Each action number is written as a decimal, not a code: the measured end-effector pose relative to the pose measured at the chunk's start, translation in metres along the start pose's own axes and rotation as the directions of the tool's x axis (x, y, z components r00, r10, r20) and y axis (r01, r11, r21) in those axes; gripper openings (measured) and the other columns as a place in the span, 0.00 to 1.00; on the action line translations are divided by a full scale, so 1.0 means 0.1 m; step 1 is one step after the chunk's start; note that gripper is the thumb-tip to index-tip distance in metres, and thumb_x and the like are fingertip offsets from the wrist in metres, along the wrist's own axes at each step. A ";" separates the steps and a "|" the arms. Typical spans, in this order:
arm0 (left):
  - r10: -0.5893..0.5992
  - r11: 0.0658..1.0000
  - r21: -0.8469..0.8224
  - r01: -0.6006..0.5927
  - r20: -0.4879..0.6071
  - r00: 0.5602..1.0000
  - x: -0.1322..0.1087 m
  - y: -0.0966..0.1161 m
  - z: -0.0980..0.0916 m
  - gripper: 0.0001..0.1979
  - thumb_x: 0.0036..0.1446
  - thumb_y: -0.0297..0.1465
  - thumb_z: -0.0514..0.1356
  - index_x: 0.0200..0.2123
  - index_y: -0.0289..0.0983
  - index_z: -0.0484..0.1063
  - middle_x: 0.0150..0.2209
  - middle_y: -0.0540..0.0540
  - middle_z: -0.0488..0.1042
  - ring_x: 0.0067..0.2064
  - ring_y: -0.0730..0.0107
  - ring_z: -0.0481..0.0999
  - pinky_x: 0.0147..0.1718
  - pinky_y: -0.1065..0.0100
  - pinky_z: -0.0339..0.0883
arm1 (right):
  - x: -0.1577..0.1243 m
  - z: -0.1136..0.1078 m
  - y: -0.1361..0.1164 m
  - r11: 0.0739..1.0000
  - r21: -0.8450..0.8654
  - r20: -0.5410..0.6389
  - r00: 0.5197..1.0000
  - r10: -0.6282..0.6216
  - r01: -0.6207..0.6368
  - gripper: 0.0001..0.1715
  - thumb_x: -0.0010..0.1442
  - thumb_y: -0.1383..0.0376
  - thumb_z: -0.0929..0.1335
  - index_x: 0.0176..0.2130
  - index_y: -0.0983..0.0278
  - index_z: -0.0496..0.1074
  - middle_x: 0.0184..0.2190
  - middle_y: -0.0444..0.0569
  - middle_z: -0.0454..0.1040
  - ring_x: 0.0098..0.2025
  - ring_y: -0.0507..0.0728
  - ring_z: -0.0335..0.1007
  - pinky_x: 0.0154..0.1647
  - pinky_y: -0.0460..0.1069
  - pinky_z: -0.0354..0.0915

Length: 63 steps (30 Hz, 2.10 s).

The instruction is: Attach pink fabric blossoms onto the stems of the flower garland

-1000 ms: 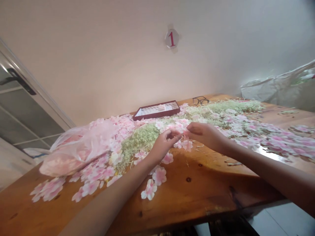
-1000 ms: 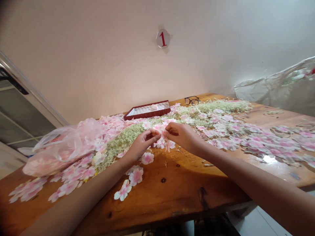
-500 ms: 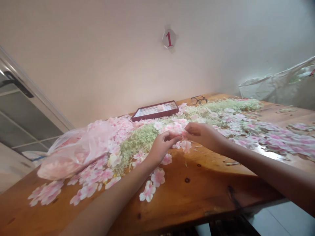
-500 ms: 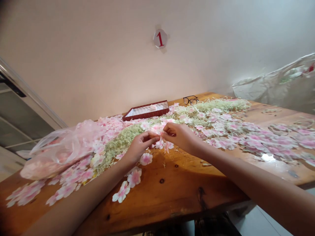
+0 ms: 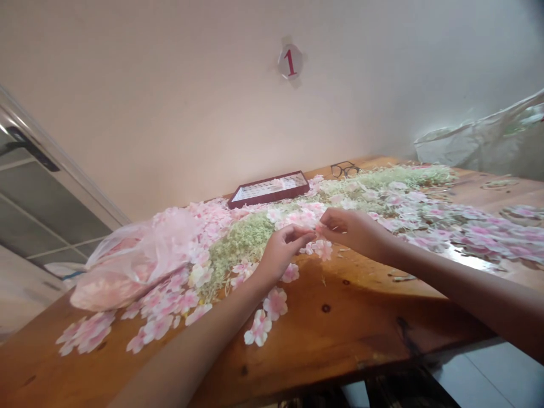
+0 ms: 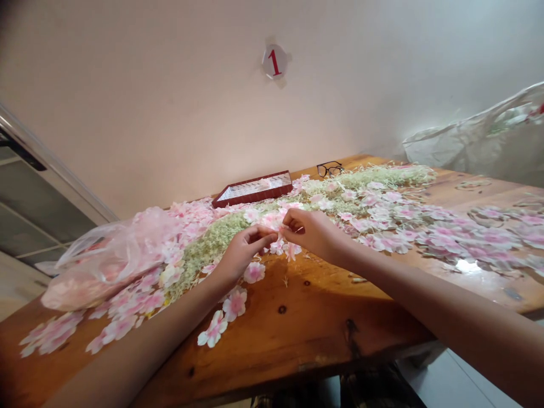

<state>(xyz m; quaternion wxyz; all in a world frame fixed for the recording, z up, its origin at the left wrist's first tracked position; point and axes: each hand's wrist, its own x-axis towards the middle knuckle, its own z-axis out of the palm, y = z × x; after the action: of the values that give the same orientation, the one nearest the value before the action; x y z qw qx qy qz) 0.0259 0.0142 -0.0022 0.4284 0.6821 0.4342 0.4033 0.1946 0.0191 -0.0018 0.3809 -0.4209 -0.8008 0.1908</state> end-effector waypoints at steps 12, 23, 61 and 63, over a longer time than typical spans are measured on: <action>0.012 1.000 -0.003 -0.012 0.013 1.000 0.02 -0.03 -0.01 0.12 0.45 0.39 0.57 0.27 0.35 0.67 0.25 0.50 0.65 0.26 0.77 0.62 0.26 0.74 0.56 | 0.02 0.01 0.01 0.997 -0.074 0.000 1.000 -0.007 0.007 0.10 0.53 0.60 0.60 0.25 0.63 0.61 0.21 0.43 0.67 0.24 0.49 0.62 0.24 0.44 0.56; 0.068 0.992 0.106 -0.066 -0.013 0.998 0.03 -0.13 -0.03 0.11 0.45 0.38 0.58 0.25 0.35 0.67 0.25 0.49 0.67 0.28 0.75 0.64 0.28 0.72 0.56 | -0.02 0.05 -0.01 0.999 -0.032 0.050 0.999 0.013 -0.012 0.10 0.51 0.60 0.62 0.25 0.64 0.62 0.20 0.43 0.66 0.22 0.48 0.60 0.22 0.43 0.55; -0.006 0.999 -0.040 0.008 0.052 0.999 0.00 -0.12 0.01 0.10 0.42 0.36 0.59 0.22 0.34 0.66 0.22 0.51 0.65 0.26 0.76 0.63 0.27 0.72 0.53 | 0.01 0.04 0.05 0.961 0.263 0.230 0.973 0.021 -0.083 0.09 0.53 0.60 0.61 0.26 0.64 0.60 0.25 0.46 0.71 0.28 0.51 0.67 0.29 0.46 0.60; -0.018 0.998 -0.051 0.021 0.054 0.998 0.00 -0.11 0.01 0.10 0.42 0.36 0.59 0.22 0.34 0.65 0.21 0.52 0.64 0.25 0.77 0.61 0.26 0.73 0.52 | 0.01 0.05 0.06 0.968 0.242 0.204 0.979 0.017 -0.068 0.09 0.52 0.61 0.61 0.25 0.64 0.60 0.24 0.46 0.70 0.28 0.51 0.66 0.28 0.46 0.59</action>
<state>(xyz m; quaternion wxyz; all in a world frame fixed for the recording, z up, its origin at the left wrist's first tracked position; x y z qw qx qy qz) 0.0240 0.0166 -0.0125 0.4613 0.6770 0.4188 0.3918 0.1934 0.0232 -0.0088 0.3437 -0.3658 -0.7957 0.3390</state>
